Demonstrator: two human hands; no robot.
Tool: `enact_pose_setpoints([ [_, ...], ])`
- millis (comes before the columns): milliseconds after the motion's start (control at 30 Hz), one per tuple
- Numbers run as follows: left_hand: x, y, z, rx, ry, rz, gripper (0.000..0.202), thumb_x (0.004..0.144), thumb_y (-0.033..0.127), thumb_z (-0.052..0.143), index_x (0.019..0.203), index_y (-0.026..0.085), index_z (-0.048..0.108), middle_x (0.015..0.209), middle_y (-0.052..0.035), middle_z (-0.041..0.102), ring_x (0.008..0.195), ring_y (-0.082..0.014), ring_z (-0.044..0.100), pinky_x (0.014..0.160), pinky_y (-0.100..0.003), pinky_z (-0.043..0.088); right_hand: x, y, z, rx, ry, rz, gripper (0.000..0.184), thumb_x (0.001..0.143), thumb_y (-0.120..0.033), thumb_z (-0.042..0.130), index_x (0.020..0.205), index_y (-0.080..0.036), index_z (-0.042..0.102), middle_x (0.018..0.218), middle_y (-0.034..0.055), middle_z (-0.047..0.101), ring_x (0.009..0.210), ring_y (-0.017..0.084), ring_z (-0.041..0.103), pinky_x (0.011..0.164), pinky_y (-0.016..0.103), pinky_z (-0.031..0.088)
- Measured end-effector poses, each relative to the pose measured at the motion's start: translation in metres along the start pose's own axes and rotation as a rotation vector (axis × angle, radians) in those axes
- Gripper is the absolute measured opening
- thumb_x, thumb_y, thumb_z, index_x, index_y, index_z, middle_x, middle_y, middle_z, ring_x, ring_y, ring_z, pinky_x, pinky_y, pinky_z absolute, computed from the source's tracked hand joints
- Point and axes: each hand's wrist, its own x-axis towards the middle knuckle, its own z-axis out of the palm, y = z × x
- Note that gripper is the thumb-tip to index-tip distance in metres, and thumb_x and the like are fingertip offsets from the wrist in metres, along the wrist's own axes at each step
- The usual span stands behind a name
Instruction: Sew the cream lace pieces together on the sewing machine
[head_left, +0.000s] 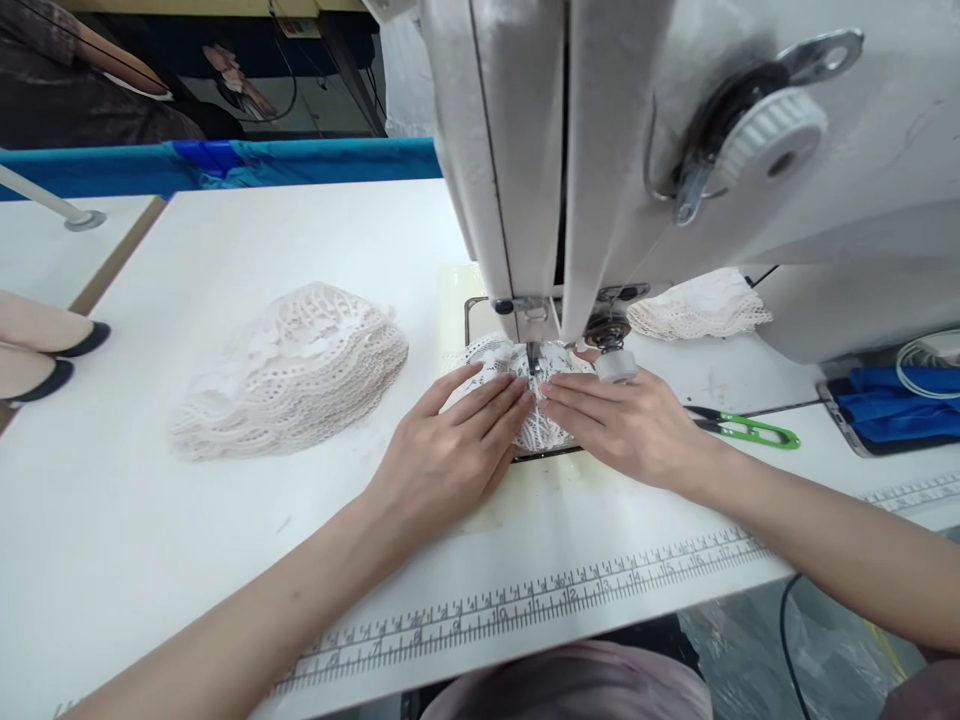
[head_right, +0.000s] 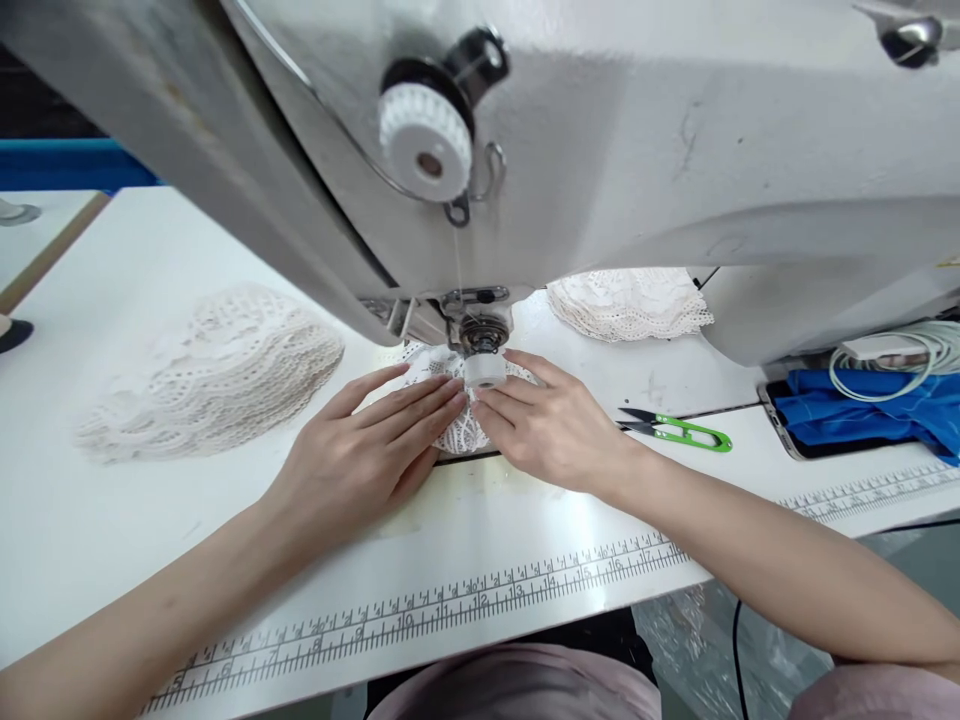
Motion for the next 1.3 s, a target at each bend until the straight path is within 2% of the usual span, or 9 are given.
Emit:
enact_pose_setpoints([
  [233, -0.004, 0.003, -0.003, -0.010, 0.001, 0.031, 0.027, 0.091, 0.012, 0.054, 0.115, 0.010, 0.064, 0.116, -0.0114, 0.070, 0.108, -0.0238, 0.067, 0.098, -0.045, 0.051, -0.001, -0.001, 0.000, -0.015, -0.012, -0.009, 0.023, 0.093, -0.006, 0.050, 0.098, -0.013, 0.071, 0.101, 0.0041, 0.075, 0.092, 0.014, 0.070, 0.100, 0.035, 0.050],
  [533, 0.000, 0.001, 0.000, -0.019, 0.006, -0.038, 0.027, 0.091, 0.014, 0.055, 0.116, 0.008, 0.064, 0.112, -0.0129, 0.071, 0.105, -0.0253, 0.068, 0.103, -0.051, 0.046, -0.001, 0.002, 0.004, -0.021, -0.039, 0.005, 0.025, 0.092, -0.005, 0.048, 0.101, -0.010, 0.071, 0.097, 0.0064, 0.076, 0.089, 0.015, 0.070, 0.100, 0.037, 0.049],
  [733, -0.002, 0.009, -0.005, -0.036, -0.009, -0.046, 0.034, 0.093, 0.030, 0.056, 0.118, 0.009, 0.063, 0.114, -0.0128, 0.070, 0.107, -0.0258, 0.067, 0.102, -0.050, 0.046, -0.004, -0.003, 0.002, -0.044, -0.041, 0.015, 0.026, 0.091, -0.007, 0.047, 0.100, -0.012, 0.071, 0.101, 0.0068, 0.075, 0.092, 0.016, 0.069, 0.101, 0.039, 0.047],
  [867, -0.005, 0.013, -0.008, -0.038, -0.007, -0.057, 0.033, 0.093, 0.030, 0.056, 0.116, 0.008, 0.064, 0.114, -0.0122, 0.070, 0.107, -0.0249, 0.067, 0.105, -0.049, 0.043, -0.005, -0.004, 0.001, -0.040, -0.038, 0.013, 0.024, 0.089, -0.006, 0.049, 0.099, -0.010, 0.071, 0.101, 0.0084, 0.075, 0.092, 0.017, 0.069, 0.101, 0.039, 0.047],
  [1167, -0.002, 0.004, 0.000, -0.019, -0.013, -0.072, 0.034, 0.094, 0.030, 0.054, 0.119, 0.008, 0.062, 0.115, -0.0136, 0.069, 0.107, -0.0257, 0.067, 0.105, -0.052, 0.043, -0.002, 0.001, 0.005, -0.052, -0.109, 0.051, 0.032, 0.090, -0.002, 0.043, 0.106, -0.011, 0.069, 0.103, 0.0090, 0.074, 0.097, 0.019, 0.067, 0.095, 0.042, 0.050],
  [1300, 0.000, 0.001, 0.002, -0.029, -0.021, -0.097, 0.036, 0.093, 0.033, 0.056, 0.120, 0.011, 0.062, 0.117, -0.0134, 0.068, 0.110, -0.0266, 0.066, 0.106, -0.053, 0.042, 0.000, 0.002, 0.004, -0.097, -0.130, 0.060, 0.036, 0.089, 0.001, 0.039, 0.105, -0.011, 0.069, 0.103, 0.0091, 0.074, 0.097, 0.019, 0.067, 0.101, 0.044, 0.046],
])
